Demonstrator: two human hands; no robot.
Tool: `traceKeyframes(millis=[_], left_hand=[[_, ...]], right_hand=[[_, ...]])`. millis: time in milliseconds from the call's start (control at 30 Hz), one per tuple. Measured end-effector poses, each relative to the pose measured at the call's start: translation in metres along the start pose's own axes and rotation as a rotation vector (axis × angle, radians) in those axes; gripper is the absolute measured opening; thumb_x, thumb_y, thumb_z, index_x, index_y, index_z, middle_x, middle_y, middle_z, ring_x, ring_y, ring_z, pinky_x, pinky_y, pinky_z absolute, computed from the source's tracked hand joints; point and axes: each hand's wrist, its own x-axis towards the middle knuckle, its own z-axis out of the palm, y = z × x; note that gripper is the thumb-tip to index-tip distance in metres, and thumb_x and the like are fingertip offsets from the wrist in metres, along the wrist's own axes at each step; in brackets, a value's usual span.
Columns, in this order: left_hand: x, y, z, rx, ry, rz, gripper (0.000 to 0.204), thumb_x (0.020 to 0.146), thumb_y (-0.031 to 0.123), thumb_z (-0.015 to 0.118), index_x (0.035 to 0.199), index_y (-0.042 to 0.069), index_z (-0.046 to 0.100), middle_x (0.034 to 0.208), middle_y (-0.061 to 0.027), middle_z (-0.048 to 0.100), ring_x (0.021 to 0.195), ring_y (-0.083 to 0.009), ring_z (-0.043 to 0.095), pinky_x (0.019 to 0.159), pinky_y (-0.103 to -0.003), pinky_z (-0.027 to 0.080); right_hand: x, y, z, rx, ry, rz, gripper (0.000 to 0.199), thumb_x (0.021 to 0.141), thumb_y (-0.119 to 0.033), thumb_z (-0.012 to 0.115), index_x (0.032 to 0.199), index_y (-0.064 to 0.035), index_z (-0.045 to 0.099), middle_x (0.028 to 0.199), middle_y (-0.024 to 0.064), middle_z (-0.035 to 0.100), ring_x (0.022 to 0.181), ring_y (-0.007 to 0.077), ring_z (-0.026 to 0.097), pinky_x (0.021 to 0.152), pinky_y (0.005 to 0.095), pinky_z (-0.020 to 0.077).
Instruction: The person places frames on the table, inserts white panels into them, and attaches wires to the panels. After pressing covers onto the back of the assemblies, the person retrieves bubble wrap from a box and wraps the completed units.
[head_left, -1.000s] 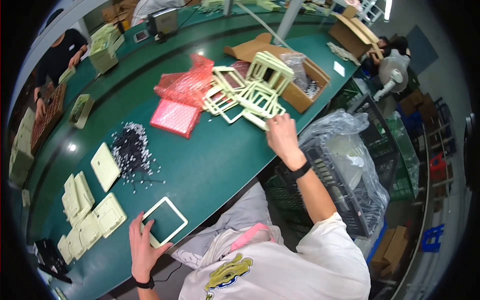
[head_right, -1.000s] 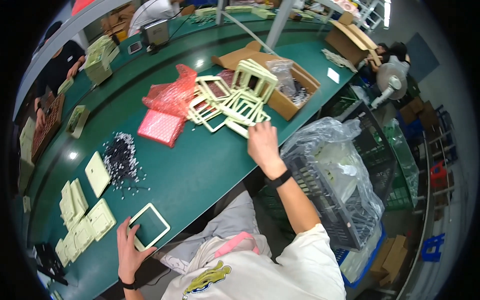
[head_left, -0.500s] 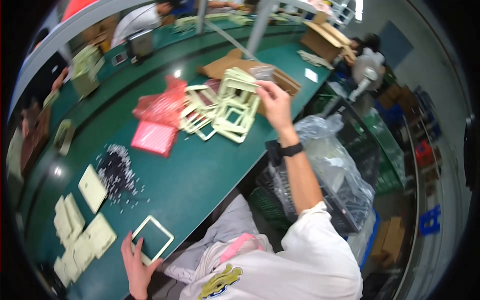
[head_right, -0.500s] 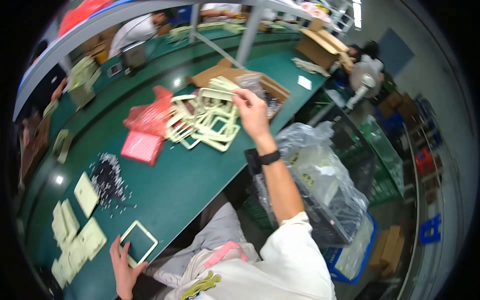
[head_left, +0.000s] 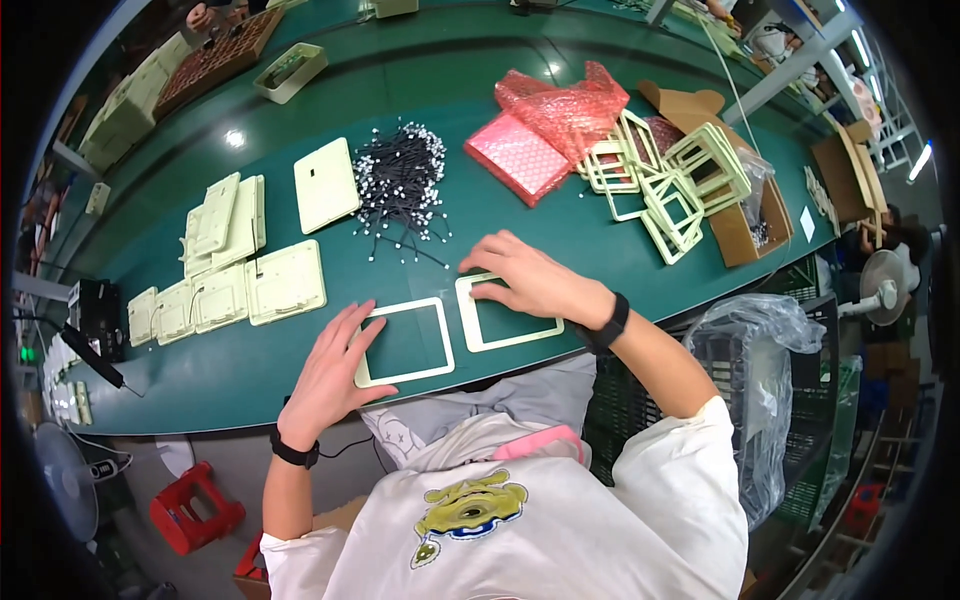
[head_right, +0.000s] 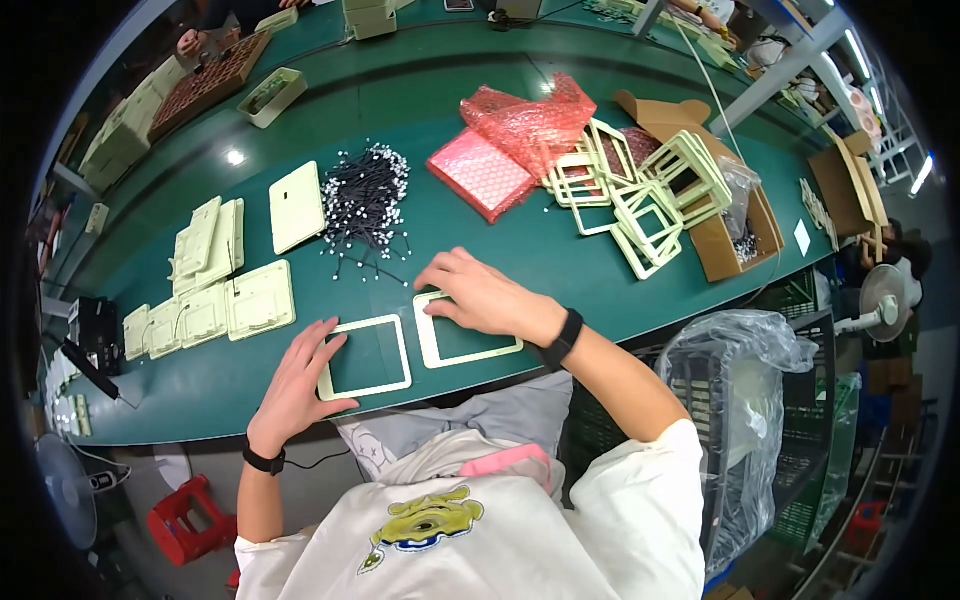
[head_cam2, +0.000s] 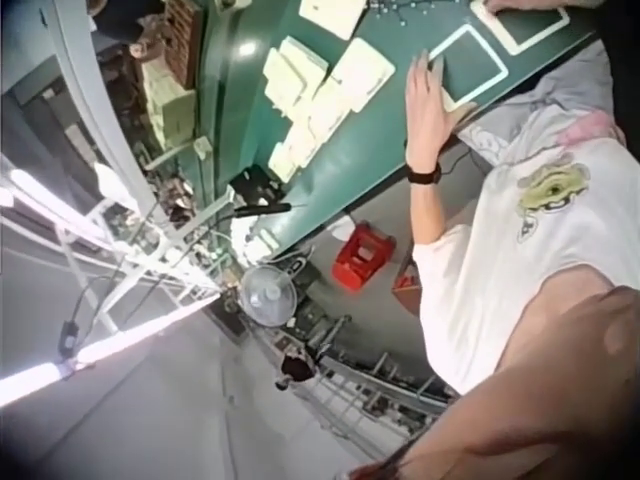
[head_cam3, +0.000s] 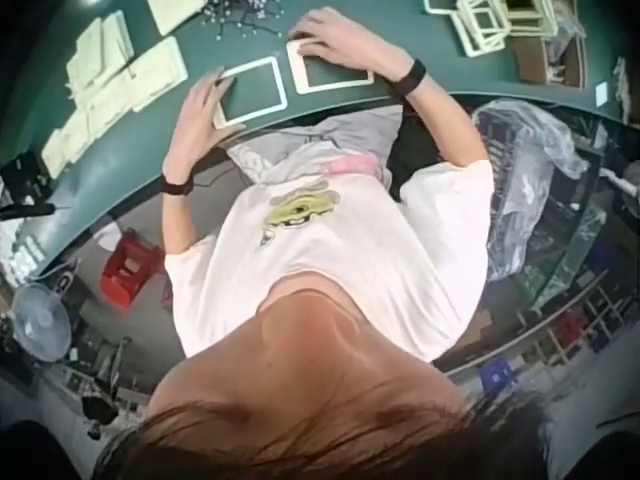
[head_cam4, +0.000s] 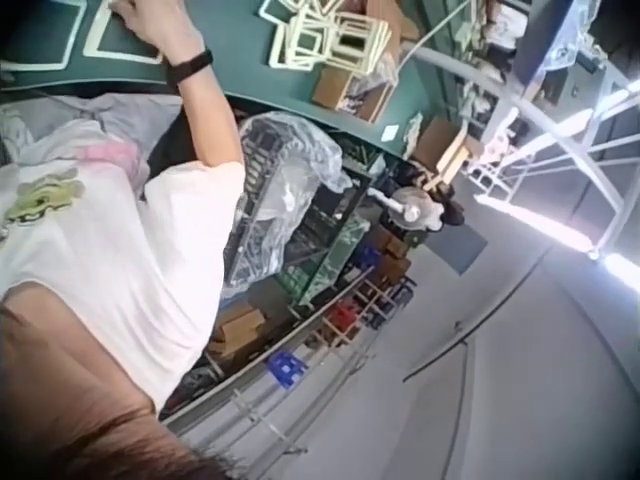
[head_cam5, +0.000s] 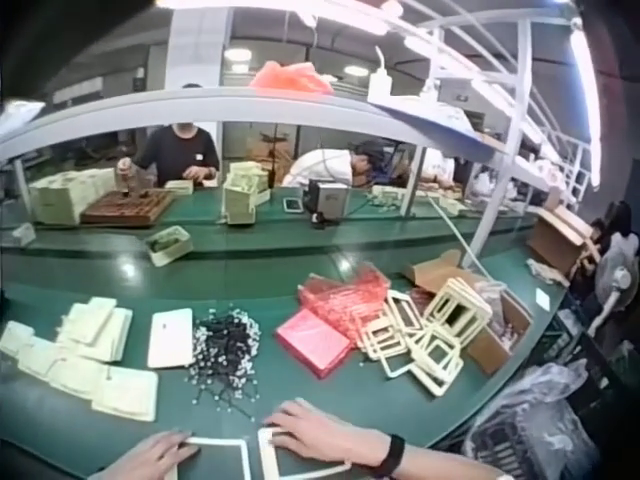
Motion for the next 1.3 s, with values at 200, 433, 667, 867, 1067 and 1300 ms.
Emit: traceKeyframes(millis=[200,433,667,867,1067,1300], left_hand=[[0.001,-0.014,0.000,-0.053,-0.003,0.033,0.097,0.070,0.026,0.098,0.153,0.007,0.053,0.169,-0.0144,0.041,0.154,-0.0431,0.040,0.126,-0.052,0.039],[-0.015,-0.011,0.003,-0.060,0.034,-0.044,0.096,0.068,0.019,0.098,0.152,0.006,0.053,0.171,-0.0152,0.040,0.155,-0.0441,0.038,0.127,-0.053,0.038],[-0.008,-0.007,0.007,-0.080,0.058,-0.054,0.092,0.068,0.019,0.098,0.149,0.004,0.056,0.171,-0.0162,0.039,0.156,-0.0438,0.037,0.126,-0.053,0.038],[-0.012,-0.005,0.006,-0.082,0.048,-0.085,0.087,0.069,0.020,0.098,0.145,0.004,0.059,0.171,-0.0169,0.039,0.156,-0.0440,0.037,0.126,-0.053,0.038],[-0.011,-0.006,0.004,-0.058,0.025,-0.075,0.088,0.069,0.022,0.099,0.146,0.005,0.059,0.171,-0.0172,0.039,0.156,-0.0441,0.037,0.126,-0.053,0.038],[-0.007,0.025,-0.023,0.056,0.031,-0.085,0.084,0.072,0.022,0.098,0.145,0.007,0.060,0.168,-0.0199,0.041,0.154,-0.0448,0.040,0.125,-0.054,0.039]], right_hand=[[-0.062,-0.026,0.009,-0.450,-0.067,0.029,0.081,0.086,-0.038,0.087,0.154,-0.0096,0.054,0.165,0.0186,0.045,0.157,0.0390,0.036,0.126,0.0583,0.0346],[-0.079,-0.010,-0.053,-0.507,0.233,-0.015,0.089,0.080,-0.036,0.093,0.154,-0.0075,0.052,0.162,0.0239,0.048,0.154,0.0411,0.042,0.123,0.0579,0.0386],[-0.183,0.170,-0.236,-1.218,0.934,0.739,0.076,0.080,-0.032,0.092,0.141,0.0023,0.061,0.133,0.0275,0.067,0.129,0.0443,0.062,0.108,0.0528,0.0525],[-0.158,0.185,-0.220,-0.691,0.624,0.824,0.084,0.082,-0.033,0.091,0.150,-0.0005,0.054,0.134,0.0286,0.064,0.130,0.0462,0.060,0.104,0.0537,0.0548],[-0.129,0.130,-0.162,-0.739,0.633,0.599,0.074,0.086,-0.035,0.089,0.143,0.0014,0.060,0.124,0.0266,0.070,0.118,0.0431,0.068,0.102,0.0501,0.0555],[-0.026,0.067,-0.153,-0.002,0.419,0.489,0.057,0.093,-0.036,0.082,0.128,0.0063,0.068,0.133,0.0286,0.069,0.123,0.0415,0.068,0.102,0.0477,0.0545]])
